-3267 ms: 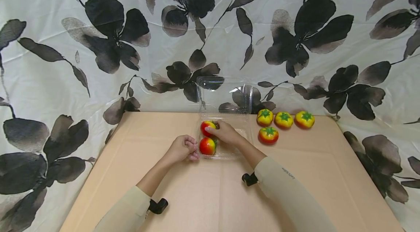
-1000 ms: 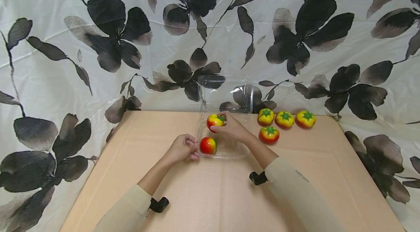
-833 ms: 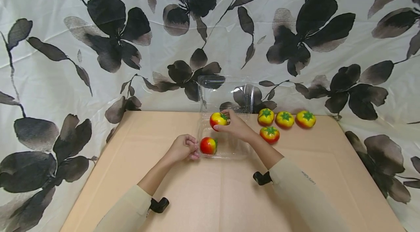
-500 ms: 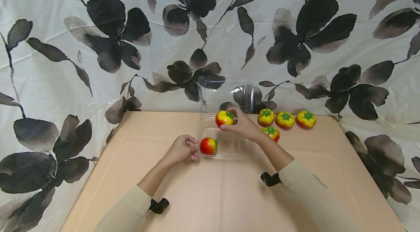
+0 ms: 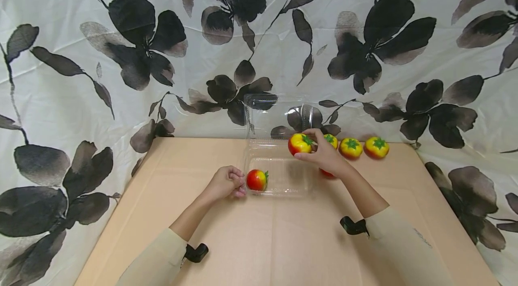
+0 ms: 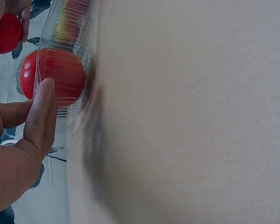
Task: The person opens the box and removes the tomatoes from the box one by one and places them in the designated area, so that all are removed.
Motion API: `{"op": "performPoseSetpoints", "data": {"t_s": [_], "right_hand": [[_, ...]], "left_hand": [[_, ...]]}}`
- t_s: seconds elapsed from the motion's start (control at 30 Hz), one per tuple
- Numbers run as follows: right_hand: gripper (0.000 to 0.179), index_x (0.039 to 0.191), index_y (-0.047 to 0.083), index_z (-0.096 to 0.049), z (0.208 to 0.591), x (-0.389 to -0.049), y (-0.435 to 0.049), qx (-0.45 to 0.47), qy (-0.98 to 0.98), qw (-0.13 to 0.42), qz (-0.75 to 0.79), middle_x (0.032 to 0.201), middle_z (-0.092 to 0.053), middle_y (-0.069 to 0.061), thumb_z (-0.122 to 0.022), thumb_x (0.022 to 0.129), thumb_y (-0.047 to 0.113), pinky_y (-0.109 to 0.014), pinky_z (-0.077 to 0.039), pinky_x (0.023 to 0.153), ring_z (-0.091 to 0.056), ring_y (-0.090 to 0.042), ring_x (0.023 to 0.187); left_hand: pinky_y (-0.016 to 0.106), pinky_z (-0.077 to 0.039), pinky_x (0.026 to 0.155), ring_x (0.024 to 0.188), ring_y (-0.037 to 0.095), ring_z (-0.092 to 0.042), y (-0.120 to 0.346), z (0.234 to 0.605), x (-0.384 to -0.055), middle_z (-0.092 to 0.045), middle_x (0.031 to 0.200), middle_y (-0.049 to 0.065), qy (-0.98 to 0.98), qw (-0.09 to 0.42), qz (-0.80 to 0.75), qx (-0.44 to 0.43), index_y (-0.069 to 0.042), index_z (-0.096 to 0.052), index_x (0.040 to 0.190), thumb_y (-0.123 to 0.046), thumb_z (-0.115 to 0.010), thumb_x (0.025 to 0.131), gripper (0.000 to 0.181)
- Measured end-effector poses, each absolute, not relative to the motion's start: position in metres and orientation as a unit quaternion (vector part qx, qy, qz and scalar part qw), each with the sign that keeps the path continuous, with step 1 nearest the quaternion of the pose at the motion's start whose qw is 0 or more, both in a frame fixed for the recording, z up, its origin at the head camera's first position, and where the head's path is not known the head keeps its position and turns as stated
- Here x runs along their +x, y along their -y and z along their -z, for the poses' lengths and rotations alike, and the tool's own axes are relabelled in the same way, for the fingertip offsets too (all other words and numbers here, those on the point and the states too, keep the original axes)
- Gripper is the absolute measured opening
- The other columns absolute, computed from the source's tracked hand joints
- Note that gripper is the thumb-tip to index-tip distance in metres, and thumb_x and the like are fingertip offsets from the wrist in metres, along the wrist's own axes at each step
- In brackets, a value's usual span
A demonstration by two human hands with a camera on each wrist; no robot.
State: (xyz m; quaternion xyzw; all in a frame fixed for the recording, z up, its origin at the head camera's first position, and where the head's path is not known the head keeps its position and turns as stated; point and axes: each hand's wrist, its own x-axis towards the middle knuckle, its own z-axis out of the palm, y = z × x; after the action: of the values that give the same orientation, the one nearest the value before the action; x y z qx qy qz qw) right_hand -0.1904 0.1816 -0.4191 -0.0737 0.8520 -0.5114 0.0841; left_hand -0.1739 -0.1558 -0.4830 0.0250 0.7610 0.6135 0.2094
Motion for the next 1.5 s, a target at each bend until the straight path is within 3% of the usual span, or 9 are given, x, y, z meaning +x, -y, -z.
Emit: {"op": "performPoseSetpoints", "data": {"t_s": [0.57, 0.93, 1.27, 1.5], "right_hand": [[0.097, 0.157, 0.01, -0.021, 0.418, -0.172, -0.241, -0.009, -0.869, 0.076, 0.489, 0.161, -0.028, -0.024, -0.083, 0.088, 0.038, -0.064, -0.034, 0.124, -0.033, -0.047, 0.147], [0.094, 0.156, 0.007, -0.023, 0.422, -0.156, -0.278, -0.004, -0.889, 0.04, 0.457, 0.151, -0.036, -0.023, -0.081, 0.09, 0.039, -0.056, -0.048, 0.116, -0.043, -0.042, 0.135], [0.093, 0.153, 0.007, -0.023, 0.429, -0.148, -0.305, -0.008, -0.897, 0.01, 0.441, 0.15, -0.037, -0.027, -0.083, 0.088, 0.035, -0.07, -0.041, 0.115, -0.042, -0.048, 0.134], [0.089, 0.151, 0.001, -0.027, 0.436, -0.144, -0.319, -0.004, -0.91, -0.003, 0.416, 0.149, -0.039, -0.031, -0.083, 0.089, 0.031, -0.07, -0.041, 0.113, -0.043, -0.048, 0.133]], "left_hand": [[0.049, -0.068, 0.073, 0.068, 0.023, -0.074, 0.156, 0.482, -0.175, -0.067, 0.086, 0.021, -0.763, 0.21, -0.611, 0.027, 0.013, -0.057, 0.113, 0.008, -0.064, 0.097, 0.018], [0.046, -0.068, 0.071, 0.067, 0.023, -0.074, 0.157, 0.481, -0.175, -0.069, 0.085, 0.021, -0.762, 0.213, -0.611, 0.028, 0.012, -0.057, 0.113, 0.008, -0.063, 0.097, 0.018], [0.045, -0.069, 0.071, 0.068, 0.022, -0.074, 0.158, 0.483, -0.176, -0.068, 0.084, 0.019, -0.763, 0.212, -0.61, 0.03, 0.013, -0.057, 0.114, 0.007, -0.063, 0.097, 0.018], [0.046, -0.068, 0.071, 0.067, 0.023, -0.074, 0.158, 0.483, -0.176, -0.068, 0.085, 0.02, -0.767, 0.211, -0.606, 0.029, 0.012, -0.058, 0.113, 0.006, -0.064, 0.097, 0.018]]}}
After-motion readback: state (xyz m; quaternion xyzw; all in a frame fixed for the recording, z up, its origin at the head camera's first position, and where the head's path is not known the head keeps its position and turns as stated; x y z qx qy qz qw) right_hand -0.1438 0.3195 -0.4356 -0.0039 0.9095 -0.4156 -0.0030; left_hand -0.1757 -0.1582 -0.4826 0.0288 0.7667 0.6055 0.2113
